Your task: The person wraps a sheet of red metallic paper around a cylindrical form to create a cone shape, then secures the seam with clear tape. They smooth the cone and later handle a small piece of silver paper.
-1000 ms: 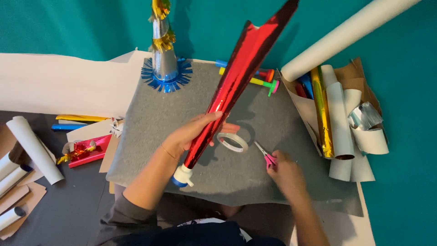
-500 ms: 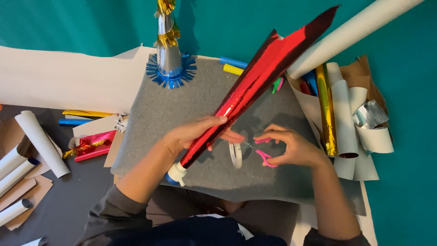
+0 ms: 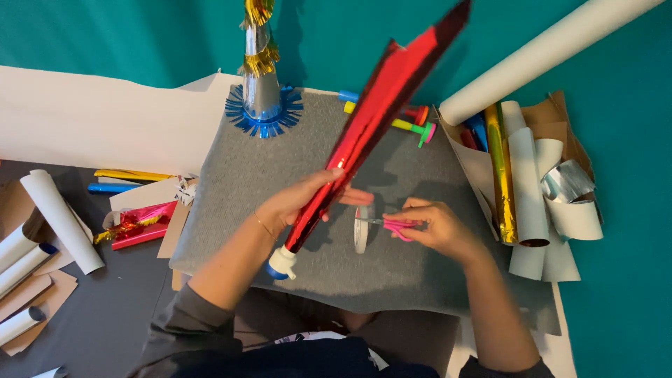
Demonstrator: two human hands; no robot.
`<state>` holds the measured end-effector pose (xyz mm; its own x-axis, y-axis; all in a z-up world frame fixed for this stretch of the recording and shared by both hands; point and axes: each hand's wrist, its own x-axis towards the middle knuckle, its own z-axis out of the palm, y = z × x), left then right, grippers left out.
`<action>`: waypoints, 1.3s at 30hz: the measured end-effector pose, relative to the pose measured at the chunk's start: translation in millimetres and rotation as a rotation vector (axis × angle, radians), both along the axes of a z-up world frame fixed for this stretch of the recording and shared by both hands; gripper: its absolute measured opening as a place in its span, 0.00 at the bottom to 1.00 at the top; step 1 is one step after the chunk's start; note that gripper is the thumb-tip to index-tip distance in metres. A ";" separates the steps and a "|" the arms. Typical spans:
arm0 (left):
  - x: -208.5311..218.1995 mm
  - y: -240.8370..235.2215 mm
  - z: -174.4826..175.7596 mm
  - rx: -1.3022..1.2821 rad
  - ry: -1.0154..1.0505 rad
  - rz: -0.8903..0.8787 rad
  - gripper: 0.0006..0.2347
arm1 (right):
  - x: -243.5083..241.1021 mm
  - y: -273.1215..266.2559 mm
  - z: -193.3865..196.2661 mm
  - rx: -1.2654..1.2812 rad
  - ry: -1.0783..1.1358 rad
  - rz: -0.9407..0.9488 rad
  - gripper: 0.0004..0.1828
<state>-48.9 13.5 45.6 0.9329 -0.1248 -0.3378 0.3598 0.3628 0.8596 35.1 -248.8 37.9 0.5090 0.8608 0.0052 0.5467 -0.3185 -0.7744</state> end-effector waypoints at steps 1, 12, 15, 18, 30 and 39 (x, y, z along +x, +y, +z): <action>1.1 5.6 -9.4 0.001 -0.003 0.000 0.36 | 1.4 -1.1 -2.1 0.001 -0.003 0.000 0.20; -25.3 -0.1 20.4 -0.331 -0.017 0.111 0.28 | 27.9 5.3 -54.7 -0.648 -0.151 -0.484 0.09; -28.8 -5.1 18.2 -0.365 -0.024 0.126 0.26 | 6.9 20.9 -33.4 -0.883 -0.106 -0.436 0.14; -34.4 -10.6 24.4 -0.354 -0.039 0.160 0.27 | 18.7 15.0 -58.7 -0.982 -0.294 -0.436 0.13; -18.6 -3.3 -44.4 -0.228 -0.064 0.164 0.27 | -41.1 44.3 -0.5 0.428 0.163 -0.547 0.15; -38.0 -13.6 26.9 -0.210 -0.184 0.138 0.18 | -47.2 52.3 -14.6 0.418 0.052 -0.555 0.06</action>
<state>-86.8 -0.1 72.5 0.9890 -0.0419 -0.1421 0.1402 0.5739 0.8068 -12.1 -196.5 23.3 0.8819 0.4040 0.2429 0.3477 -0.2094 -0.9139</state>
